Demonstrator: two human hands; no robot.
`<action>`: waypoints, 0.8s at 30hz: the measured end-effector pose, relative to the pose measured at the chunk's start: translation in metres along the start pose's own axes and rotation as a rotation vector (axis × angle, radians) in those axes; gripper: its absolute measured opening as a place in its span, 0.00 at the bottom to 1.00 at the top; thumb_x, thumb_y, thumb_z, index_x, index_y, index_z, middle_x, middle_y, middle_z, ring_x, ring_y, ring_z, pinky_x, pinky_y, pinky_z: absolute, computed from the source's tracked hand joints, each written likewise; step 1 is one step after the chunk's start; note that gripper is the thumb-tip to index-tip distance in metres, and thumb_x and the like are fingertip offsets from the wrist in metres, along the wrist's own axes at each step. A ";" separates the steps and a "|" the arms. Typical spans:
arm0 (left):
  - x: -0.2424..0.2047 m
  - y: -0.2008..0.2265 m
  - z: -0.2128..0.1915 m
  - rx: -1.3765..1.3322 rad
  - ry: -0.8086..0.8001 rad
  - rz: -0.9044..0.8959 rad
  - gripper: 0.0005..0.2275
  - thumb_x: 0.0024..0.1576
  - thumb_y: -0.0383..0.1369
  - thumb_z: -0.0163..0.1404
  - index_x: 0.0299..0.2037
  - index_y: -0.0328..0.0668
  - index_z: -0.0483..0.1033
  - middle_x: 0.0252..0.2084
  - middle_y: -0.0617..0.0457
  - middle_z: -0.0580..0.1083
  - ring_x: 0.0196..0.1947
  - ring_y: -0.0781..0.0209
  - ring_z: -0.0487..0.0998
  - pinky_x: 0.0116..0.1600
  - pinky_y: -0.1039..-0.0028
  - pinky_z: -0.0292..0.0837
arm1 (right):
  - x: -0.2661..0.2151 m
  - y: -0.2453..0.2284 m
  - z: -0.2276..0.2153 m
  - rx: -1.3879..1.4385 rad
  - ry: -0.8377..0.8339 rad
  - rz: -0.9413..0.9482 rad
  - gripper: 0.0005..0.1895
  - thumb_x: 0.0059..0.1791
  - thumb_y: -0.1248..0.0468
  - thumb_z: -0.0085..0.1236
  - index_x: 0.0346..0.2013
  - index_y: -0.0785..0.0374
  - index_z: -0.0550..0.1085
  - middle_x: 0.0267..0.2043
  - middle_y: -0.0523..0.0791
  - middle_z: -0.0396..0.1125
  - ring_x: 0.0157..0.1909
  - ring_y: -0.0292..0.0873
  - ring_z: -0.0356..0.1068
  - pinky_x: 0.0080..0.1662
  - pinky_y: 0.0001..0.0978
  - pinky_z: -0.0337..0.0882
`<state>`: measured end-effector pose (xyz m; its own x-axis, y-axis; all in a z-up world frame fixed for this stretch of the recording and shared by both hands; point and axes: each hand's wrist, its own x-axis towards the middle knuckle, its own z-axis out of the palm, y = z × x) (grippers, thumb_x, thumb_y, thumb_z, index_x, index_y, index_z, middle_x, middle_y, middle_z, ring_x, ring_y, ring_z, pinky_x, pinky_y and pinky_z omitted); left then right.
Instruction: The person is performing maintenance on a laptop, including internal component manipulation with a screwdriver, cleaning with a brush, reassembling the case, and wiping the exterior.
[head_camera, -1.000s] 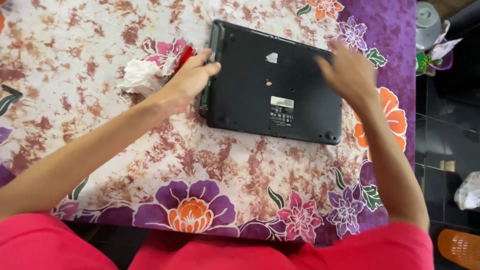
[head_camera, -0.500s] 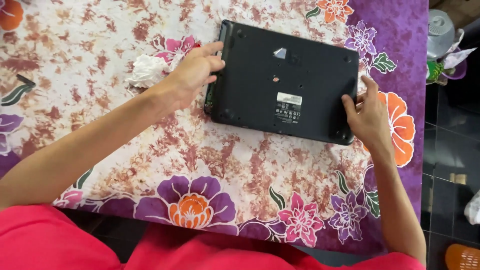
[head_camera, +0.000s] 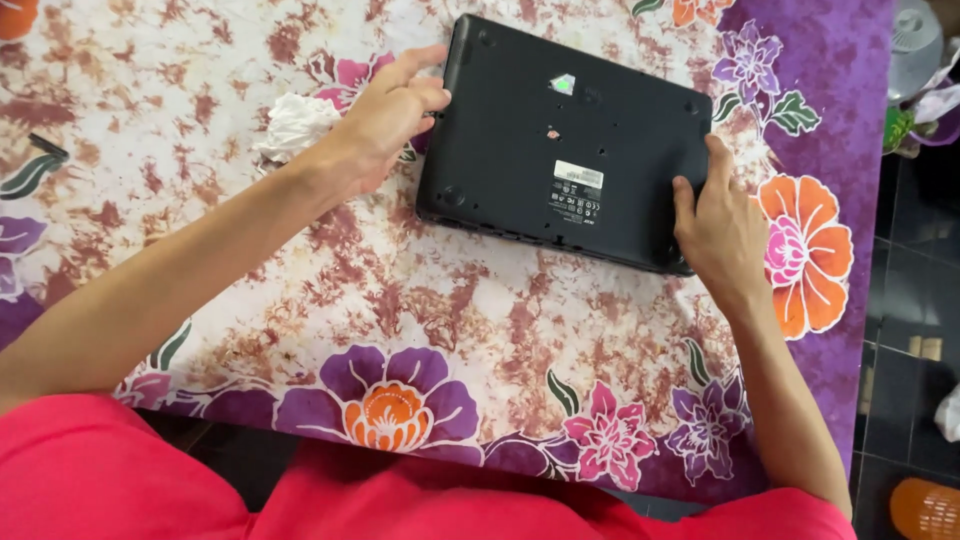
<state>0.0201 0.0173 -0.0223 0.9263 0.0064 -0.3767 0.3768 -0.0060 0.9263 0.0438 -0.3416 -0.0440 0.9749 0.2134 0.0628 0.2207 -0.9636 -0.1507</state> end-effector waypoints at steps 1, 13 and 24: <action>-0.001 0.000 0.000 0.017 0.002 0.010 0.25 0.61 0.28 0.38 0.72 0.52 0.55 0.74 0.41 0.56 0.73 0.53 0.60 0.73 0.67 0.56 | -0.001 -0.002 0.001 -0.043 0.006 0.012 0.27 0.61 0.56 0.41 0.72 0.64 0.55 0.51 0.66 0.70 0.41 0.76 0.69 0.34 0.68 0.65; -0.025 -0.023 0.019 0.699 0.032 0.462 0.30 0.69 0.37 0.44 0.77 0.43 0.41 0.78 0.40 0.32 0.78 0.44 0.36 0.78 0.49 0.29 | -0.003 -0.001 0.022 -0.100 0.233 -0.260 0.20 0.62 0.62 0.47 0.67 0.67 0.65 0.65 0.64 0.55 0.57 0.69 0.60 0.56 0.61 0.62; 0.005 -0.061 0.032 1.331 -0.094 0.567 0.40 0.61 0.64 0.23 0.77 0.47 0.38 0.78 0.48 0.31 0.76 0.48 0.26 0.71 0.34 0.28 | 0.020 -0.006 0.030 0.065 -0.059 -0.309 0.31 0.60 0.50 0.36 0.76 0.61 0.52 0.80 0.56 0.39 0.80 0.59 0.33 0.71 0.68 0.36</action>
<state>0.0014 -0.0139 -0.0810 0.9263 -0.3764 -0.0160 -0.3579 -0.8925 0.2744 0.0627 -0.3264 -0.0713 0.8612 0.5048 0.0584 0.5057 -0.8400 -0.1966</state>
